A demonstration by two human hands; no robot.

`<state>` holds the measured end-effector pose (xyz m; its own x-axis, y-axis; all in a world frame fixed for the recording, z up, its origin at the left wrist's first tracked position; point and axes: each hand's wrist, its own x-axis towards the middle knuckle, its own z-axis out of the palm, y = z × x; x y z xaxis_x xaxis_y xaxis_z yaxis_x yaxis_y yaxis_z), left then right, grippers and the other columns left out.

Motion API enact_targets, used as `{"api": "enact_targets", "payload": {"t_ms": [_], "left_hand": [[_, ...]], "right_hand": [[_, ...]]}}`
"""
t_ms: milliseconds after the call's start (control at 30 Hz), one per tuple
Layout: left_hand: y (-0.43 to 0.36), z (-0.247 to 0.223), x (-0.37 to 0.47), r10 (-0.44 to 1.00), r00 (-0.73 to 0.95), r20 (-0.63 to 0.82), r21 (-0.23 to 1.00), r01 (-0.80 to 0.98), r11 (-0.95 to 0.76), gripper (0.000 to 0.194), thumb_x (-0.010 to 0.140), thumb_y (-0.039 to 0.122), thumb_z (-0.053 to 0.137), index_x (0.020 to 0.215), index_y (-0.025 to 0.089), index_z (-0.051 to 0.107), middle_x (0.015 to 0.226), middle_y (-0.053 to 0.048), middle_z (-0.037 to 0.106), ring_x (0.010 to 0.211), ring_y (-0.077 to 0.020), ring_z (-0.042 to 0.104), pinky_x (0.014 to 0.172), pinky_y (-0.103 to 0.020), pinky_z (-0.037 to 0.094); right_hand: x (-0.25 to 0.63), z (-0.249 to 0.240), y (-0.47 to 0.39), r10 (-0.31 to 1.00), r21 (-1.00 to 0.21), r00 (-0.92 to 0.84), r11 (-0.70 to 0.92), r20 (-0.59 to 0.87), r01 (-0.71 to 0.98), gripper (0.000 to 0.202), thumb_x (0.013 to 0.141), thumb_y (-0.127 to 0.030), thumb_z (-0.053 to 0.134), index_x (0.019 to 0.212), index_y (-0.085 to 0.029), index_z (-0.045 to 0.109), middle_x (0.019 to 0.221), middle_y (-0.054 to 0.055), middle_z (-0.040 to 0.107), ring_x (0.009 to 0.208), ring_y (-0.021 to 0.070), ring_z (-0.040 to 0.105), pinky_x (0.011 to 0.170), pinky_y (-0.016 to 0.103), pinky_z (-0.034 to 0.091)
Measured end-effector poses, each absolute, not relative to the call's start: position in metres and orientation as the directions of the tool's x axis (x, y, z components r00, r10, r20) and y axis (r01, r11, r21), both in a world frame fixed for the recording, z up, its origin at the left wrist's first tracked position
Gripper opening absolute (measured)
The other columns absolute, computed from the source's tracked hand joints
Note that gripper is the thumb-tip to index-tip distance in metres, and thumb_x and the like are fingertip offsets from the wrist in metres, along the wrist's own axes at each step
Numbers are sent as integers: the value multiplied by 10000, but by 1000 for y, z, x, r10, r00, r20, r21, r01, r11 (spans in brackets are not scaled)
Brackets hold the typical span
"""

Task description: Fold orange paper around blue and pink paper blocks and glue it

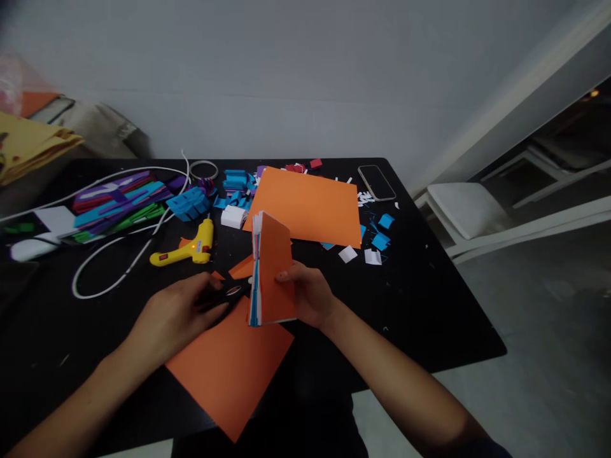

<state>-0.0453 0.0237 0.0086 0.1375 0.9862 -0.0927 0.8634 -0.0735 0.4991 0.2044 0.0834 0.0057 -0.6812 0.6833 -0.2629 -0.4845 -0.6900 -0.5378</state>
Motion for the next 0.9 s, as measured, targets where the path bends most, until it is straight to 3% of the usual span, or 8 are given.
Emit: {"api": "enact_targets", "payload": {"t_ms": [167, 267, 433, 533, 667, 767, 900], "left_hand": [[25, 4, -46, 979, 205, 6, 535, 826, -176, 109, 864, 270, 672, 884, 220, 577, 837, -20, 627, 792, -226, 596, 676, -320, 411], [27, 3, -46, 978, 209, -11, 583, 796, -163, 143, 832, 234, 706, 877, 218, 571, 823, -5, 605, 764, -206, 570, 659, -307, 400], [25, 12, -45, 978, 206, -21, 684, 717, -137, 118, 891, 295, 674, 868, 210, 595, 798, 7, 597, 688, -165, 541, 622, -289, 394], [22, 22, -42, 985, 169, -29, 822, 565, -73, 232, 983, 402, 580, 898, 200, 655, 760, -2, 608, 657, -154, 537, 587, -276, 399], [20, 27, -37, 972, 208, -113, 969, 237, 62, 345, 1008, 499, 550, 953, 182, 675, 746, -4, 629, 621, -131, 535, 542, -245, 412], [20, 24, -32, 950, 264, -168, 986, 69, 155, 334, 986, 502, 606, 895, 181, 624, 650, 41, 566, 528, -93, 473, 500, -218, 404], [18, 19, -29, 931, 293, -217, 975, 11, 223, 320, 960, 483, 653, 884, 177, 602, 634, 37, 597, 506, -91, 521, 483, -208, 437]], "right_hand": [[200, 2, 80, 684, -576, -665, -686, -301, -445, 337, 677, -157, 774, 1013, -156, 756, 900, 36, 777, 768, 164, 708, 764, 273, 604], [197, 0, 78, 678, -614, -674, -674, -294, -411, 316, 676, -153, 776, 992, -162, 766, 919, 43, 778, 774, 169, 697, 766, 289, 589], [193, -1, 74, 693, -670, -667, -635, -273, -385, 299, 669, -169, 791, 965, -170, 749, 912, 35, 756, 771, 161, 684, 747, 278, 575], [192, -2, 71, 689, -698, -660, -629, -299, -341, 306, 681, -177, 802, 979, -165, 738, 930, 36, 742, 785, 159, 674, 752, 275, 558], [192, -3, 68, 655, -711, -679, -647, -332, -276, 337, 696, -199, 813, 1022, -163, 736, 1003, 53, 754, 869, 181, 690, 817, 296, 540], [190, -6, 66, 631, -713, -696, -657, -343, -245, 364, 703, -211, 814, 1057, -171, 739, 1022, 53, 763, 898, 194, 700, 867, 325, 533], [186, -7, 64, 649, -744, -682, -628, -339, -229, 392, 734, -233, 813, 1109, -177, 713, 1074, 69, 766, 957, 225, 715, 926, 378, 533]]}}
